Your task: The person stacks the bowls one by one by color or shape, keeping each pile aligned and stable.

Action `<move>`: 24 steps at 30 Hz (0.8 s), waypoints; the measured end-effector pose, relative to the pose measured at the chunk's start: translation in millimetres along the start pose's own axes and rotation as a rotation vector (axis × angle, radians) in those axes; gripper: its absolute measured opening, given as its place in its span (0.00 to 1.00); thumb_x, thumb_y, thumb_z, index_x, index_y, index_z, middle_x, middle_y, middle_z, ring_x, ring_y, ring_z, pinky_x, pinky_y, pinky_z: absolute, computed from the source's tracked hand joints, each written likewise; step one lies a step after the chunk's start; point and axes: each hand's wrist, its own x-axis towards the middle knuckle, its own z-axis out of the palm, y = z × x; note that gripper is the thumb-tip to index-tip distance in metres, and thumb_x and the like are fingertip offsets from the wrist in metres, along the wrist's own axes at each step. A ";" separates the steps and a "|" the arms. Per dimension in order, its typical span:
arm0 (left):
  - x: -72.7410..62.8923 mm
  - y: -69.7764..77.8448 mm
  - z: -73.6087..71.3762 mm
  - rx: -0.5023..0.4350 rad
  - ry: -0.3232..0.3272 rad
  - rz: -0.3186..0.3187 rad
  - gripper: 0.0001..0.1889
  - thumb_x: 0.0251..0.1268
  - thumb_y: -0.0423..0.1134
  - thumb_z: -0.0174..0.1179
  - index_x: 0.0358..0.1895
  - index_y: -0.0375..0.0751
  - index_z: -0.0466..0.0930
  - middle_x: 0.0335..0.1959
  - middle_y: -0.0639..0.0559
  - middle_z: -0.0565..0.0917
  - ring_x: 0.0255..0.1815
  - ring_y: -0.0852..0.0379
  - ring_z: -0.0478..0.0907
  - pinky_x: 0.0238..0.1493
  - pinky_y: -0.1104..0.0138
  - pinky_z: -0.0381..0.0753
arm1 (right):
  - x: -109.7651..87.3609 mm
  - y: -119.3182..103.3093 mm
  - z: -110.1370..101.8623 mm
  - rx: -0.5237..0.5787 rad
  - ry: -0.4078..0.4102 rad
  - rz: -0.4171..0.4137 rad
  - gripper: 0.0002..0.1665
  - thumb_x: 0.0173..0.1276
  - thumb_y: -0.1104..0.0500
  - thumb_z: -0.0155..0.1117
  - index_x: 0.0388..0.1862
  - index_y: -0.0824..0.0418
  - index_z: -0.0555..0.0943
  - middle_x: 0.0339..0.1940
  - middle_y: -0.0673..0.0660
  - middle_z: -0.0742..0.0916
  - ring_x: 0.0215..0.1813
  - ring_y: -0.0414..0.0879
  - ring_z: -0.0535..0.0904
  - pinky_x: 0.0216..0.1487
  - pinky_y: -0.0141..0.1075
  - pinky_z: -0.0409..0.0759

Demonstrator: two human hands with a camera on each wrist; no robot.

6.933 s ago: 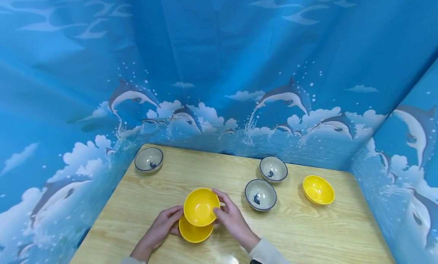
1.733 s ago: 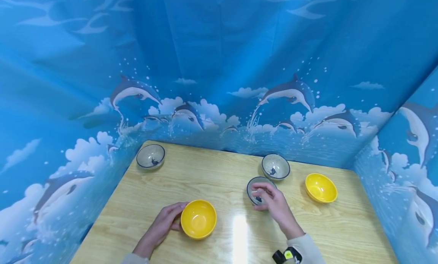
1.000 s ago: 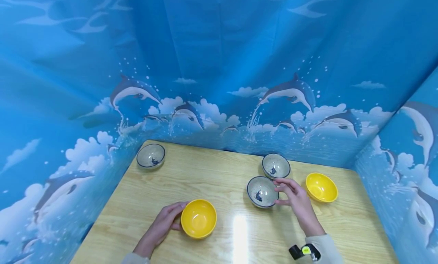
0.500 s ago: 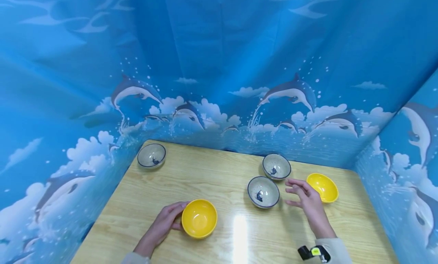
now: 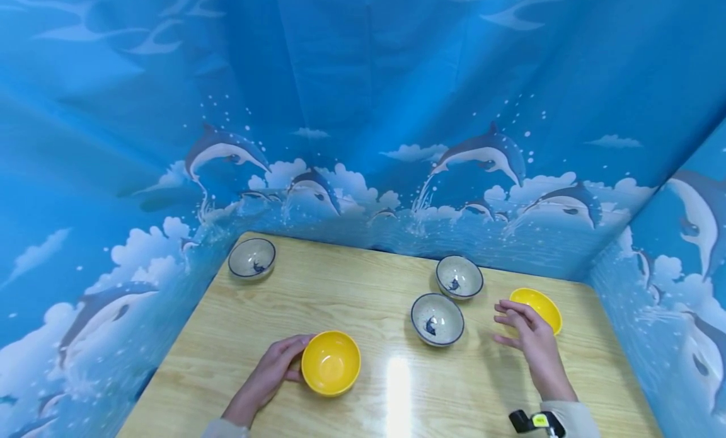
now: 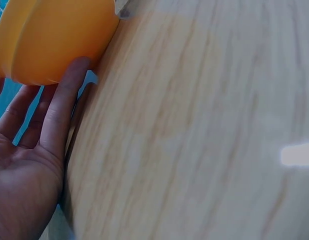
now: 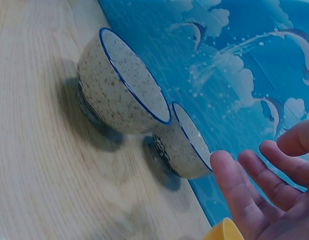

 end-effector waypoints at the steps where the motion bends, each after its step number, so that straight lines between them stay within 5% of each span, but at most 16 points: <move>1: 0.1 -0.2 -0.1 0.001 -0.001 0.001 0.37 0.83 0.61 0.58 0.77 0.32 0.74 0.78 0.32 0.76 0.64 0.50 0.86 0.52 0.53 0.95 | 0.3 1.2 -1.8 0.003 0.006 0.002 0.33 0.92 0.44 0.45 0.84 0.60 0.67 0.64 0.41 0.84 0.54 0.27 0.84 0.55 0.38 0.94; 13: -0.9 0.8 -0.6 0.008 0.000 0.001 0.36 0.84 0.61 0.56 0.76 0.32 0.75 0.78 0.32 0.76 0.64 0.50 0.86 0.52 0.53 0.95 | 0.8 10.8 -18.3 0.119 0.085 0.030 0.27 0.91 0.49 0.49 0.79 0.61 0.71 0.48 0.28 0.85 0.51 0.27 0.86 0.51 0.37 0.94; 24: -1.1 0.7 -0.6 0.001 -0.004 0.006 0.37 0.83 0.62 0.57 0.76 0.33 0.75 0.78 0.32 0.76 0.63 0.50 0.86 0.52 0.53 0.95 | 1.5 13.3 -29.2 0.099 0.175 0.082 0.27 0.91 0.48 0.48 0.78 0.60 0.72 0.59 0.37 0.78 0.49 0.27 0.84 0.50 0.36 0.94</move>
